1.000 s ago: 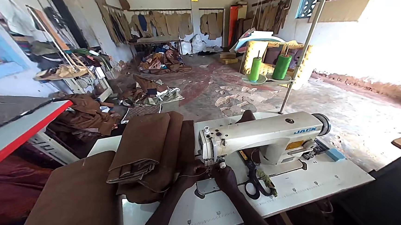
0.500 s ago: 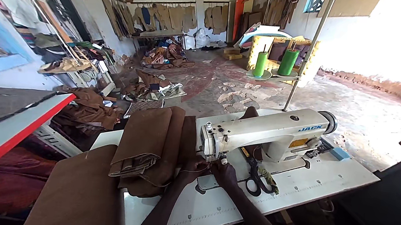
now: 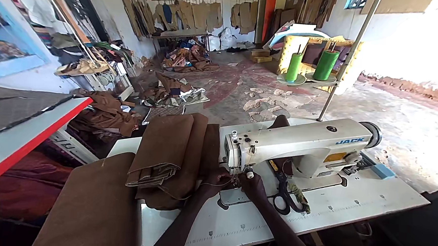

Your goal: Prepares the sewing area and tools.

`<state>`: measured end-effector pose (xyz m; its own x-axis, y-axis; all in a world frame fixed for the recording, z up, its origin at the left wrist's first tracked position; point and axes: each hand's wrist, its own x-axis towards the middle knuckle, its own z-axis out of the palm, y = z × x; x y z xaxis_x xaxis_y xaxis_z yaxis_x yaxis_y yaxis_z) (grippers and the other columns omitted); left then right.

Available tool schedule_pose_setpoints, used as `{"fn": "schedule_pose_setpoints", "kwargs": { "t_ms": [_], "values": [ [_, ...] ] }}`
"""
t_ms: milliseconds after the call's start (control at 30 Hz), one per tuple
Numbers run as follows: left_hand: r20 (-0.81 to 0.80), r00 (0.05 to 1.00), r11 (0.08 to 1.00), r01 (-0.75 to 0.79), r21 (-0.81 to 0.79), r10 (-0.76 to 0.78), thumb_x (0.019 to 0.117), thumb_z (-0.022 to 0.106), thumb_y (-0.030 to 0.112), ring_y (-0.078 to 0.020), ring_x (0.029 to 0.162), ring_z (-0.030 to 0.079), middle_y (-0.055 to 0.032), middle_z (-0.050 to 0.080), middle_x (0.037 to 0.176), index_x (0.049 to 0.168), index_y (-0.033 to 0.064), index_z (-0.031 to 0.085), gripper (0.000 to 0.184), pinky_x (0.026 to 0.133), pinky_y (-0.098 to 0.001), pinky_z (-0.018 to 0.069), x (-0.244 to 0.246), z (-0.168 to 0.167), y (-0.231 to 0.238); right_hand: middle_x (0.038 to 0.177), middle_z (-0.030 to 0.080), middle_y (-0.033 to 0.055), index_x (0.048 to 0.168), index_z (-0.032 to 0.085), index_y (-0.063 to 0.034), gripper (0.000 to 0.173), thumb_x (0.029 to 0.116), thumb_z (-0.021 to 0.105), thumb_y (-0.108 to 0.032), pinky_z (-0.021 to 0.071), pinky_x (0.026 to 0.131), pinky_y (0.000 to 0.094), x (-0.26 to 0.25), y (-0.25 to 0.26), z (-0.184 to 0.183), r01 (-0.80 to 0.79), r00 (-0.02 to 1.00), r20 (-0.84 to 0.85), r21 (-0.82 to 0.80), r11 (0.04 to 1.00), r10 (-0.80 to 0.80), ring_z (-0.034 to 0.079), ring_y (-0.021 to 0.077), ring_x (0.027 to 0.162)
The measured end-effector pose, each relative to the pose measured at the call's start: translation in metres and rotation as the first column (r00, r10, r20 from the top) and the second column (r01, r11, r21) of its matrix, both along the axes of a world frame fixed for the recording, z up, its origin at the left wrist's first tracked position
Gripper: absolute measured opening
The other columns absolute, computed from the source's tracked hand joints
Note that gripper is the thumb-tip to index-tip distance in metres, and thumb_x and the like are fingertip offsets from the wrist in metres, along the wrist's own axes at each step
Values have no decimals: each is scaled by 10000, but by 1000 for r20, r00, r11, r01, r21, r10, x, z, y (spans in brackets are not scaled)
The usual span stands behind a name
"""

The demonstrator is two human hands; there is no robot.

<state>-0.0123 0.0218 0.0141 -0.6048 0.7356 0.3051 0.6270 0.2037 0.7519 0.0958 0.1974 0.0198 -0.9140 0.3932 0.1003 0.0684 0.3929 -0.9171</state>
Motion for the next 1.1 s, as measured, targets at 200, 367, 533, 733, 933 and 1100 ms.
{"fn": "schedule_pose_setpoints", "kwargs": {
  "t_ms": [200,367,533,733,933,1100],
  "values": [
    [-20,1000,1000,-19,-6,19,952,739,217,-72,817,654,9,694,918,952,99,757,120,784,-282,574,1,-1,0,689,682,54,913,682,-57,170,991,640,-203,599,605,379,0,6,-2,-87,996,-14,-25,996,87,675,166,581],
    [-27,999,999,-29,-29,29,961,728,228,-74,781,640,11,686,909,939,101,746,130,755,-283,566,2,0,0,741,708,55,982,718,-47,145,981,670,-184,607,621,362,-3,7,-3,-119,993,23,-21,993,120,679,155,593],
    [-3,1000,999,-31,-25,30,954,736,220,-88,785,645,-5,681,901,929,87,741,135,757,-299,572,3,3,1,769,706,59,994,733,-94,167,981,665,-245,586,652,443,-5,4,-3,-88,993,92,85,993,80,668,191,620],
    [-5,999,998,-44,-51,44,960,731,243,-90,800,650,0,684,910,934,94,741,151,772,-311,576,4,4,1,815,709,83,964,731,-113,204,972,657,-303,560,711,538,-7,1,-3,-50,989,143,187,981,23,689,252,730],
    [-6,999,998,-39,-41,39,961,727,253,-90,779,640,2,675,885,912,100,734,161,748,-305,569,1,1,1,890,718,99,956,739,-102,194,951,690,-289,549,769,556,-7,-3,0,-45,992,124,268,962,12,695,280,850],
    [12,999,998,-33,-47,34,961,729,239,-87,821,651,0,687,926,952,99,746,141,785,-302,572,3,1,1,799,685,100,895,718,-87,173,958,674,-242,539,691,547,-5,0,1,-26,998,61,195,981,14,671,277,746]
  ]
}}
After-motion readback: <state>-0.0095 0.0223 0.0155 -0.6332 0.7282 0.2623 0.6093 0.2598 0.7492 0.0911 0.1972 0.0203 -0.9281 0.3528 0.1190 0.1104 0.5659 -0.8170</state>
